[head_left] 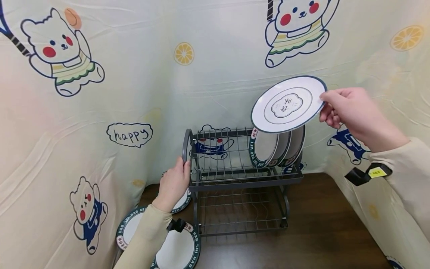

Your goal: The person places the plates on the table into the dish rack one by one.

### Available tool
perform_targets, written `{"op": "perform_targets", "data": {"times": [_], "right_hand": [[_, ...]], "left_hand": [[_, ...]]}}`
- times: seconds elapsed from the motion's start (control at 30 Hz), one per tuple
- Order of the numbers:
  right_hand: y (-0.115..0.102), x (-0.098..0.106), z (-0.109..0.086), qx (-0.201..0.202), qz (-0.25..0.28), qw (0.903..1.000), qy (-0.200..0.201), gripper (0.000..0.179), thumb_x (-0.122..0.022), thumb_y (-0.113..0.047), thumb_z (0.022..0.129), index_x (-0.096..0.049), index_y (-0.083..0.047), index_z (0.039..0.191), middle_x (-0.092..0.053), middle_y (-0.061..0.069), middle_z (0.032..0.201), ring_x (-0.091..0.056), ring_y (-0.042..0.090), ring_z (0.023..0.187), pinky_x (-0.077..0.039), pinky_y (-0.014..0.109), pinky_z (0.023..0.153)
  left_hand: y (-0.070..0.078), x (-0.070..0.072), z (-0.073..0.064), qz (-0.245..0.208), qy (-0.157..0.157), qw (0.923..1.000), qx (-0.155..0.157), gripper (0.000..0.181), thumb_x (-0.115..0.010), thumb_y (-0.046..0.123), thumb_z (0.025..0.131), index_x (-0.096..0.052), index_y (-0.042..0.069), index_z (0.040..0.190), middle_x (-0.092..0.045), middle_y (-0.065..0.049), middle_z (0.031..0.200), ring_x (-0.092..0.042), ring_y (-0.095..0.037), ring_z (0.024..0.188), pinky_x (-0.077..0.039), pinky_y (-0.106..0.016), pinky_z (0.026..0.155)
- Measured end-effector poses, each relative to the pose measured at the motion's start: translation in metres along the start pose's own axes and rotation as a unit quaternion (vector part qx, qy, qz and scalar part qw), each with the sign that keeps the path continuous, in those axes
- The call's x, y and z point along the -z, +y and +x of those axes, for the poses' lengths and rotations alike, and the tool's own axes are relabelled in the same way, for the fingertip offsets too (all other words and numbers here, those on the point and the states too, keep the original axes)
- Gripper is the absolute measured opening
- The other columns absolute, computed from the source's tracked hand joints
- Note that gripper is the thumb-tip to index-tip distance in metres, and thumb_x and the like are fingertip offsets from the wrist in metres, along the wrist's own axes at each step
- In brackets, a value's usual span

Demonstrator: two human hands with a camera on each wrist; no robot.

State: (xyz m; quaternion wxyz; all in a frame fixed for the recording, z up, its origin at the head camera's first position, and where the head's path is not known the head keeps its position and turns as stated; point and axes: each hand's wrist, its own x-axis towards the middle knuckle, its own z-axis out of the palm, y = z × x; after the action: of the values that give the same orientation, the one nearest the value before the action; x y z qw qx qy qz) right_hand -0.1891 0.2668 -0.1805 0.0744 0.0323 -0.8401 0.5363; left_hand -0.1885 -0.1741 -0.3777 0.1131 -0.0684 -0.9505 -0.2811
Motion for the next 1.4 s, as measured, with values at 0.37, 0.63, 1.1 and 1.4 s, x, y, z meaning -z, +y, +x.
{"op": "perform_targets", "data": {"times": [0.37, 0.63, 1.1, 1.4], "right_hand": [[-0.012, -0.018, 0.018, 0.009, -0.043, 0.9986, -0.028, 0.034, -0.053, -0.026, 0.107, -0.072, -0.010, 0.084, -0.067, 0.000, 0.064, -0.056, 0.013, 0.050, -0.045, 0.024, 0.045], [-0.011, -0.027, 0.025, 0.023, -0.108, 0.9922, -0.057, 0.034, -0.052, -0.022, 0.105, -0.072, -0.002, 0.086, -0.067, 0.003, 0.065, -0.057, 0.016, 0.051, -0.046, 0.027, 0.045], [-0.026, -0.049, 0.034, 0.024, -0.237, 0.9637, -0.120, 0.039, -0.051, -0.024, 0.099, -0.067, -0.004, 0.071, -0.062, 0.007, 0.060, -0.048, 0.015, 0.047, -0.035, 0.027, 0.044], [-0.038, -0.068, 0.037, 0.054, -0.302, 0.9420, -0.136, 0.036, -0.053, -0.026, 0.098, -0.067, -0.007, 0.071, -0.064, 0.003, 0.060, -0.051, 0.014, 0.049, -0.039, 0.028, 0.047]], "left_hand": [[-0.002, -0.001, 0.000, 0.001, 0.006, 0.9999, -0.008, 0.024, -0.043, 0.026, 0.113, -0.048, 0.006, 0.102, -0.047, -0.002, 0.063, -0.047, -0.018, 0.046, -0.037, -0.031, 0.044], [0.000, -0.001, -0.001, 0.005, 0.011, 0.9999, -0.010, 0.024, -0.042, 0.026, 0.113, -0.048, 0.006, 0.101, -0.047, -0.002, 0.062, -0.046, -0.017, 0.045, -0.035, -0.031, 0.043], [0.000, -0.001, -0.001, 0.007, 0.009, 0.9999, -0.009, 0.023, -0.042, 0.026, 0.113, -0.047, 0.006, 0.102, -0.047, -0.002, 0.063, -0.046, -0.017, 0.045, -0.035, -0.031, 0.043], [0.000, 0.000, -0.002, 0.002, 0.013, 0.9998, -0.015, 0.023, -0.042, 0.025, 0.113, -0.047, 0.006, 0.102, -0.047, -0.002, 0.062, -0.046, -0.018, 0.044, -0.035, -0.031, 0.043]]}}
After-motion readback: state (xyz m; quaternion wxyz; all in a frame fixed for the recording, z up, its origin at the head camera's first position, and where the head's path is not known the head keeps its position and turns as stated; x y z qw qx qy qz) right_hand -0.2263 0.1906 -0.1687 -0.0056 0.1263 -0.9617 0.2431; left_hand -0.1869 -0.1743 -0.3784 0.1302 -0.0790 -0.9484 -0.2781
